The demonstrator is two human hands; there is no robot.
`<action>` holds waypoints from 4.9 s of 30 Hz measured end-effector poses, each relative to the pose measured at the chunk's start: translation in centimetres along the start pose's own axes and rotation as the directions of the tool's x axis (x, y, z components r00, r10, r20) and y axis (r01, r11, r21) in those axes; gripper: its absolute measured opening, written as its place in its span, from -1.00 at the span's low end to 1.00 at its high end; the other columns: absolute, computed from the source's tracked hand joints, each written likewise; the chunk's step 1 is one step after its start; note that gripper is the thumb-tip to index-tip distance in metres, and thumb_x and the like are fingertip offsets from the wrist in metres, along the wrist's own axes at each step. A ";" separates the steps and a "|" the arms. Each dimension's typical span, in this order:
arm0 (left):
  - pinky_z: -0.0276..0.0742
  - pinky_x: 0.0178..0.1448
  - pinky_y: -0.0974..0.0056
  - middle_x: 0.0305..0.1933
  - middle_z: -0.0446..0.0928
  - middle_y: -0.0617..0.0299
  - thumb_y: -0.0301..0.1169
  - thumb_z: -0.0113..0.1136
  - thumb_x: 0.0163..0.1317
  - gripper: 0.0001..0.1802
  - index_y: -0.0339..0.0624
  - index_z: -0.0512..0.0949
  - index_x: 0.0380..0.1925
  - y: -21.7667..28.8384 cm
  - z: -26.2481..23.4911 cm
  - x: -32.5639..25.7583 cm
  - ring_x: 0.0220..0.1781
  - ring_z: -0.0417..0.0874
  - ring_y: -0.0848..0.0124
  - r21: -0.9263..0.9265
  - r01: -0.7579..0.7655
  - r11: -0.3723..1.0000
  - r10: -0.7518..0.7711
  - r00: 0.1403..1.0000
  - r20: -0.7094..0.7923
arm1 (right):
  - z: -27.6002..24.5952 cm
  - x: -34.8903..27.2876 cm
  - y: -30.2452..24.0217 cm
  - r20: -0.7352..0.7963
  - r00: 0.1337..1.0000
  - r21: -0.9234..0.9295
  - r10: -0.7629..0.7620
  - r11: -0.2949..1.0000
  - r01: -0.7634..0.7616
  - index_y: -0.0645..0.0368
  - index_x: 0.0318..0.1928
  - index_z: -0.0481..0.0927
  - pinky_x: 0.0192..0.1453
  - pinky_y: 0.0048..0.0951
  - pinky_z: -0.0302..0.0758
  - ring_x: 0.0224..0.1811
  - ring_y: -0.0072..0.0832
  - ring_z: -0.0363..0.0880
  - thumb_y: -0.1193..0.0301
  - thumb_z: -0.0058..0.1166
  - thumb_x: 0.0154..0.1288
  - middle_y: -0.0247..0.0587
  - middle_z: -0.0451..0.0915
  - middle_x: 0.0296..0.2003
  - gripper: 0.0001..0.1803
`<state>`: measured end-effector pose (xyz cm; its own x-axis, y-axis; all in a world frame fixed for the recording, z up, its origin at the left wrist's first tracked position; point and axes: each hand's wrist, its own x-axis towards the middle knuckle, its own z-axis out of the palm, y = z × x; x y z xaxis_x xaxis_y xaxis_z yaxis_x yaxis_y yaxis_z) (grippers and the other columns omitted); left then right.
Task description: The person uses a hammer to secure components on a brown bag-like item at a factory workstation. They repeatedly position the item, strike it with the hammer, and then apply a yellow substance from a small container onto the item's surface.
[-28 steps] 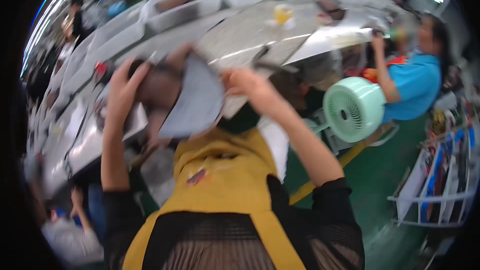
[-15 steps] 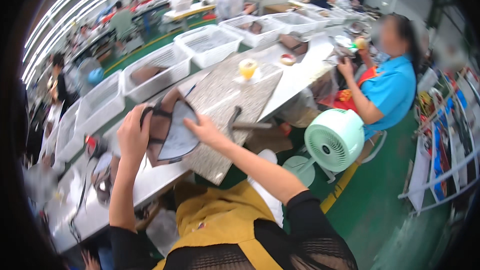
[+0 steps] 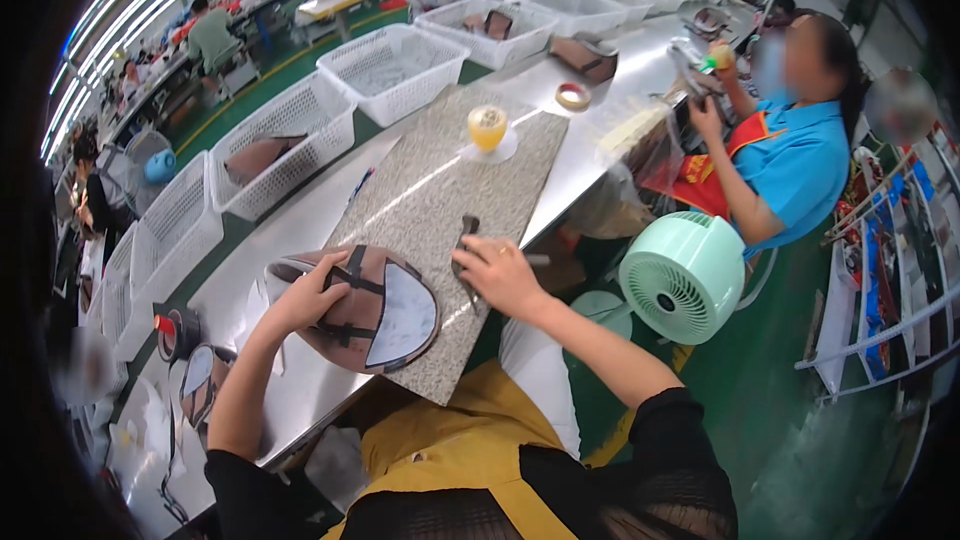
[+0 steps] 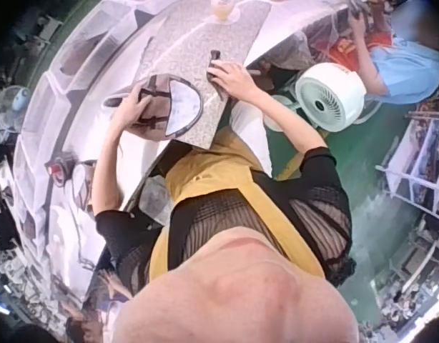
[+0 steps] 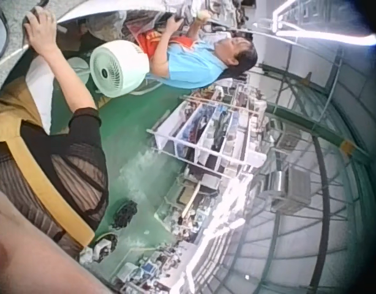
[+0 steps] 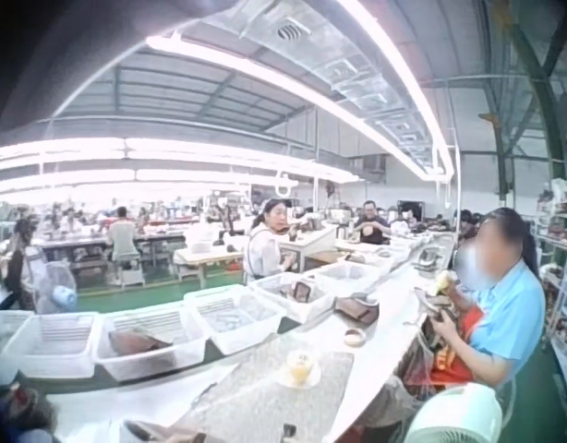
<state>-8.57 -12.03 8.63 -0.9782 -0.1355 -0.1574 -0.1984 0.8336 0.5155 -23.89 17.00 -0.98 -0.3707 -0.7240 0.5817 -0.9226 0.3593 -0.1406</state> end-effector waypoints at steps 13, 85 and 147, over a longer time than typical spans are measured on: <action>0.47 0.06 0.12 -0.10 0.55 0.13 -0.39 0.01 0.18 -0.77 -0.17 0.50 -0.17 5.3 3.1 19.4 0.01 0.57 0.18 0.499 -0.557 0.664 0.673 0.736 -0.074 | -2.5 14.6 13.3 -0.042 0.986 -0.112 0.159 0.980 -0.163 0.02 0.26 0.33 0.26 -0.09 0.32 0.23 0.02 0.33 0.13 0.14 0.23 0.07 0.32 0.21 -0.38; 0.44 0.15 0.21 0.01 0.39 0.12 -0.44 -0.01 0.14 -0.58 -0.26 0.39 0.05 6.4 10.5 28.0 0.13 0.44 0.24 0.595 -0.568 0.569 0.742 0.666 -0.074 | -4.1 24.5 16.7 0.347 0.768 0.902 0.537 0.032 -0.430 0.12 0.18 0.29 -0.09 -0.28 0.69 0.04 -0.32 0.54 0.00 0.22 0.18 -0.13 0.44 -0.01 -0.30; 0.38 0.21 0.07 0.13 0.47 0.06 -0.21 0.36 0.00 -0.25 0.11 0.33 0.26 0.1 -2.2 -4.9 0.13 0.51 0.05 0.346 -0.191 0.919 0.144 0.977 0.156 | -15.3 3.6 5.1 0.470 0.832 0.882 0.295 -0.114 -0.458 0.15 0.34 0.20 0.17 -0.25 0.50 0.16 -0.10 0.45 0.06 0.22 0.17 0.08 0.37 0.18 -0.17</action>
<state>-3.95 -12.45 11.35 -0.9749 0.0711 -0.2111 0.0254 0.9769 0.2121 -28.23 25.27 12.66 -0.6312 -0.7728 0.0656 0.1803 -0.2285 -0.9567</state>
